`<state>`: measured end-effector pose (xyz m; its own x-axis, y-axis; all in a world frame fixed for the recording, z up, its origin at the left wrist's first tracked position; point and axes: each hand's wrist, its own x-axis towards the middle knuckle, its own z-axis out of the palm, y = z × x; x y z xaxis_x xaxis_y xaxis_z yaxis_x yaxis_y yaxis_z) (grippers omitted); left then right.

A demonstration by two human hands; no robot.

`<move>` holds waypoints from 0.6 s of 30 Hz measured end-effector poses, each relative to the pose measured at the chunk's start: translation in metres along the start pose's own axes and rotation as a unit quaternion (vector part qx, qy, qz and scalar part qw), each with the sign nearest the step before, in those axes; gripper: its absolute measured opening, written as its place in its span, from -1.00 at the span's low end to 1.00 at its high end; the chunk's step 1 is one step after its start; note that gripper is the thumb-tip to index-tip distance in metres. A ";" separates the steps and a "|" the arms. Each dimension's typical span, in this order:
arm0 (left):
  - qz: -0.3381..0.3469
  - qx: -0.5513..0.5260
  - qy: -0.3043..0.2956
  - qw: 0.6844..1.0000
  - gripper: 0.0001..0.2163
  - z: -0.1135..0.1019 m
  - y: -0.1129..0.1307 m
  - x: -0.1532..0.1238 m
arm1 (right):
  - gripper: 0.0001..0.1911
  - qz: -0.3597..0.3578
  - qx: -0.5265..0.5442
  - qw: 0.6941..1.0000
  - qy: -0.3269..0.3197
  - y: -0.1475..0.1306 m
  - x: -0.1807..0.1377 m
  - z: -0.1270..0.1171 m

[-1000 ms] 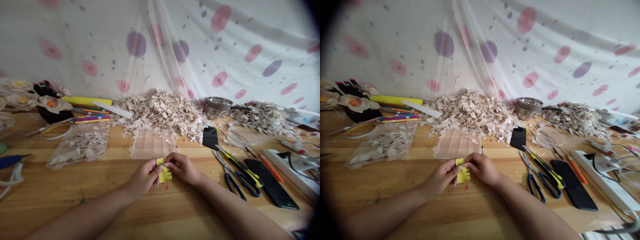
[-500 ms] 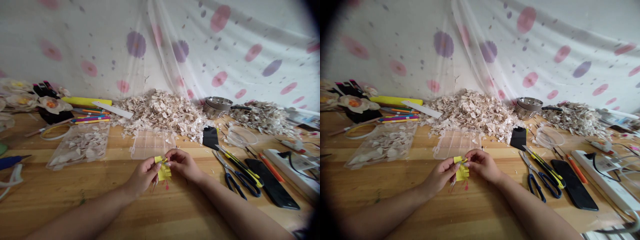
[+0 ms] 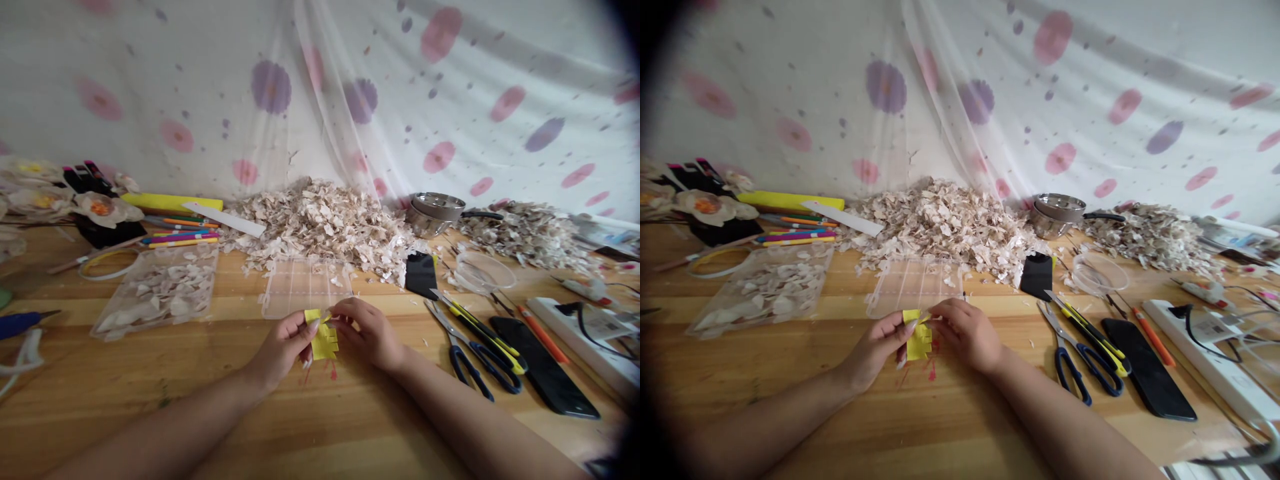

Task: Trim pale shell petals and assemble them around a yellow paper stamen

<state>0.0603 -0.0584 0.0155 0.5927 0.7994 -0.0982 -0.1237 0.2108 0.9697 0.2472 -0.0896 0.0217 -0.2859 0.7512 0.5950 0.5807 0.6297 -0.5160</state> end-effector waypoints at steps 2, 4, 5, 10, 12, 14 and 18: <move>0.000 0.004 -0.007 1.000 -0.63 -0.001 -0.001 0.000 | -0.83 -0.024 -0.015 1.000 -0.002 0.000 0.000 0.000; 0.001 0.004 -0.007 1.000 -0.64 -0.001 -0.002 0.000 | -0.83 -0.039 -0.022 0.999 -0.002 0.000 0.000 0.000; 0.002 0.004 -0.007 1.000 -0.64 -0.001 -0.002 0.000 | -0.83 -0.042 -0.024 0.999 -0.002 0.000 0.000 0.000; 0.001 -0.002 -0.009 1.000 -0.62 -0.001 -0.001 0.000 | -0.83 -0.047 -0.024 0.998 -0.020 -0.001 0.002 -0.004; 0.000 -0.004 -0.010 1.000 -0.61 -0.001 -0.001 0.000 | -0.82 -0.054 -0.027 0.998 -0.032 -0.003 0.004 -0.005; 0.000 -0.004 -0.014 1.000 -0.61 -0.002 -0.001 0.000 | -0.83 -0.057 -0.031 0.997 -0.042 -0.004 0.004 -0.006; -0.005 -0.008 -0.030 0.999 -0.61 -0.002 -0.001 -0.001 | -0.86 -0.054 -0.023 0.997 -0.049 -0.006 0.004 -0.003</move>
<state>0.0578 -0.0580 0.0144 0.6408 0.7620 -0.0933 -0.1308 0.2281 0.9648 0.2452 -0.0910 0.0292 -0.4204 0.6961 0.5820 0.5762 0.7003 -0.4214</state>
